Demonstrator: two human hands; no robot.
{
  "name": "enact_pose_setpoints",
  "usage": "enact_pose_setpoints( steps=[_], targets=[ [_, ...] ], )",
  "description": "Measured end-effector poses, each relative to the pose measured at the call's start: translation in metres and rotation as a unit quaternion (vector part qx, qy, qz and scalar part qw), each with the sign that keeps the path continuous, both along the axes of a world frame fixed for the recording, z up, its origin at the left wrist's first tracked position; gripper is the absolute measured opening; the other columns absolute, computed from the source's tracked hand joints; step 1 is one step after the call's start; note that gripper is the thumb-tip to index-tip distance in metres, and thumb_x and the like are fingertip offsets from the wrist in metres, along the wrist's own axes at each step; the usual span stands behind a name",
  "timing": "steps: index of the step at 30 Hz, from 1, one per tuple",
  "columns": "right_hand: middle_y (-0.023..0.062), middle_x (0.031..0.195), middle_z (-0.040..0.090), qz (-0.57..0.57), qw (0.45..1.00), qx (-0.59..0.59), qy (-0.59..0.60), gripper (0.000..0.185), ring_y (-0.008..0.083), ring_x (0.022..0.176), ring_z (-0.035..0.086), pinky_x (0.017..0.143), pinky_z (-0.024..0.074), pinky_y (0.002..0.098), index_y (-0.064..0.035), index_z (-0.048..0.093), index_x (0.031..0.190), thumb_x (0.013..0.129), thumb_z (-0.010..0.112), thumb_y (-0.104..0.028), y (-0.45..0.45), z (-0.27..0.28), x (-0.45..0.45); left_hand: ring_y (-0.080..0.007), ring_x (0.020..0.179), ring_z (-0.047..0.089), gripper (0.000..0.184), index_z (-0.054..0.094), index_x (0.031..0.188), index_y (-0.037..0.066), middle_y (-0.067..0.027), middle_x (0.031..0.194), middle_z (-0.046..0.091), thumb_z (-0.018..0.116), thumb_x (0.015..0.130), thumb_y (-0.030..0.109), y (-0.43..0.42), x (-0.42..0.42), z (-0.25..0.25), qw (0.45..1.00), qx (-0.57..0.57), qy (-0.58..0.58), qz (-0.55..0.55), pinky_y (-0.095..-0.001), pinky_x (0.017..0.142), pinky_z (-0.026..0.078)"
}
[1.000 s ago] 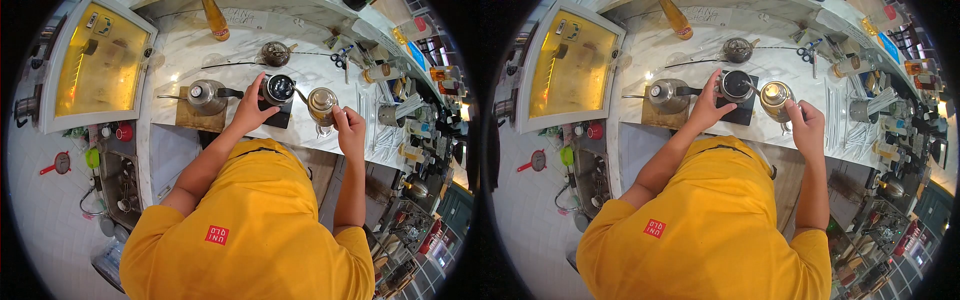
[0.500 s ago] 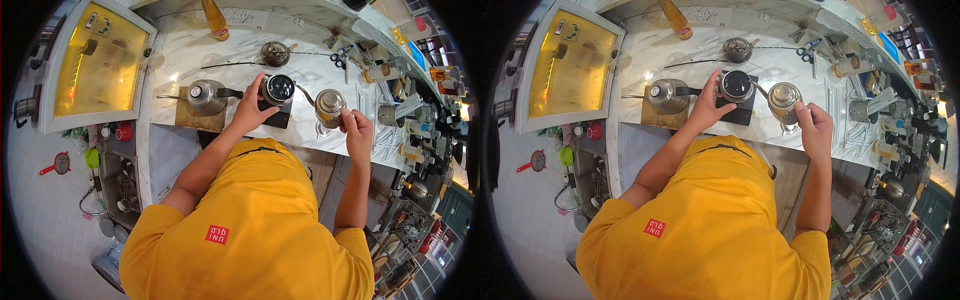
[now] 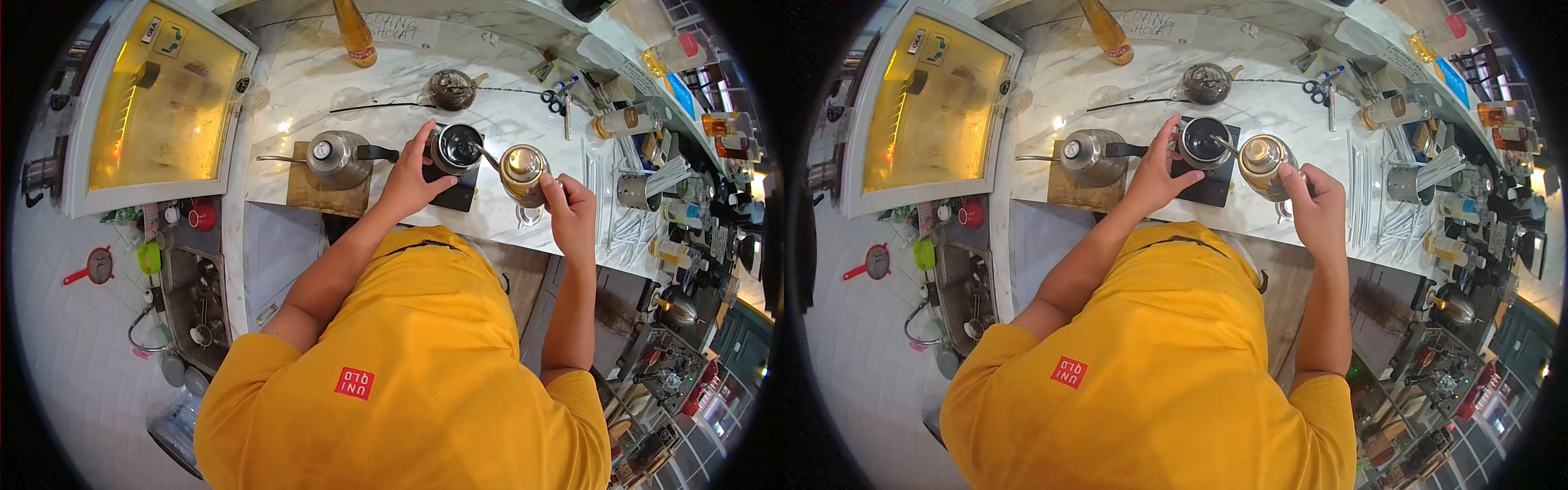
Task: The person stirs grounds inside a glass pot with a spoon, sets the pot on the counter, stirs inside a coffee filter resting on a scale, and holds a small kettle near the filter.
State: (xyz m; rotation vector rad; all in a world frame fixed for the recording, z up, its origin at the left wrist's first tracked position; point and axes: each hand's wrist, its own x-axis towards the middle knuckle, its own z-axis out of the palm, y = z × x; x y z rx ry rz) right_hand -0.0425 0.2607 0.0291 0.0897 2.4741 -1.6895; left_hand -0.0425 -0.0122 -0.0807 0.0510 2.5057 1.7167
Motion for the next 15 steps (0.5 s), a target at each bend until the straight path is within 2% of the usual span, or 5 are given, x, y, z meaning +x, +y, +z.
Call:
enact_pose_setpoints(
  steps=[3, 6, 9, 12, 15],
  targets=[
    [-0.0069, 0.063, 0.046, -0.012, 0.996, -0.086, -0.003, 0.037, 0.003, 0.06, 0.037, 0.053, 0.0284, 0.0246, -0.0024, 0.062, 0.072, 0.101, 0.067, -0.024, 0.002, -0.002, -0.003, -0.0283, 0.102, 0.064, 0.109, 0.023, 0.162, 0.02, -0.0178, 0.136, 0.051, 0.088, 0.074, 0.021, -0.001, 0.0, -0.001, 1.0, -0.001, 0.004, 0.001, -0.0393, 0.092, 0.053],
    [-0.0032, 0.064, 0.046, -0.028, 0.993, -0.115, 0.006, 0.041, 0.0071, 0.059, 0.04, 0.057, 0.0364, 0.0264, -0.0074, 0.049, 0.067, 0.103, 0.062, -0.02, 0.002, 0.008, -0.003, -0.028, 0.101, 0.064, 0.108, 0.024, 0.161, 0.019, -0.0176, 0.136, 0.051, 0.088, 0.074, 0.021, -0.001, 0.0, 0.0, 1.0, -0.006, -0.002, 0.002, -0.0391, 0.092, 0.053],
    [-0.0036, 0.063, 0.045, -0.037, 0.991, -0.131, 0.002, 0.043, 0.007, 0.059, 0.041, 0.057, 0.037, 0.0263, -0.0082, 0.046, 0.065, 0.104, 0.061, -0.019, 0.005, 0.015, -0.001, -0.0277, 0.101, 0.064, 0.108, 0.024, 0.161, 0.019, -0.0174, 0.137, 0.051, 0.088, 0.074, 0.021, -0.002, -0.001, -0.001, 1.0, -0.001, -0.002, -0.001, -0.039, 0.092, 0.053],
    [-0.0033, 0.064, 0.047, -0.038, 0.993, -0.11, -0.008, 0.041, 0.0063, 0.06, 0.041, 0.057, 0.0368, 0.0253, -0.0065, 0.051, 0.067, 0.103, 0.062, -0.02, 0.01, 0.017, 0.001, -0.0275, 0.101, 0.064, 0.108, 0.024, 0.161, 0.019, -0.0172, 0.138, 0.051, 0.088, 0.075, 0.022, -0.003, -0.001, -0.002, 1.0, 0.001, -0.001, -0.004, -0.0389, 0.092, 0.053],
    [-0.0058, 0.065, 0.049, -0.032, 0.995, -0.087, -0.02, 0.037, 0.0032, 0.062, 0.041, 0.056, 0.0319, 0.0234, -0.0035, 0.06, 0.071, 0.101, 0.067, -0.024, 0.017, 0.011, 0.004, -0.0273, 0.102, 0.064, 0.108, 0.024, 0.162, 0.019, -0.0171, 0.138, 0.051, 0.088, 0.075, 0.022, -0.003, -0.001, -0.001, 1.0, -0.001, -0.003, -0.004, -0.0389, 0.092, 0.053]
  ],
)
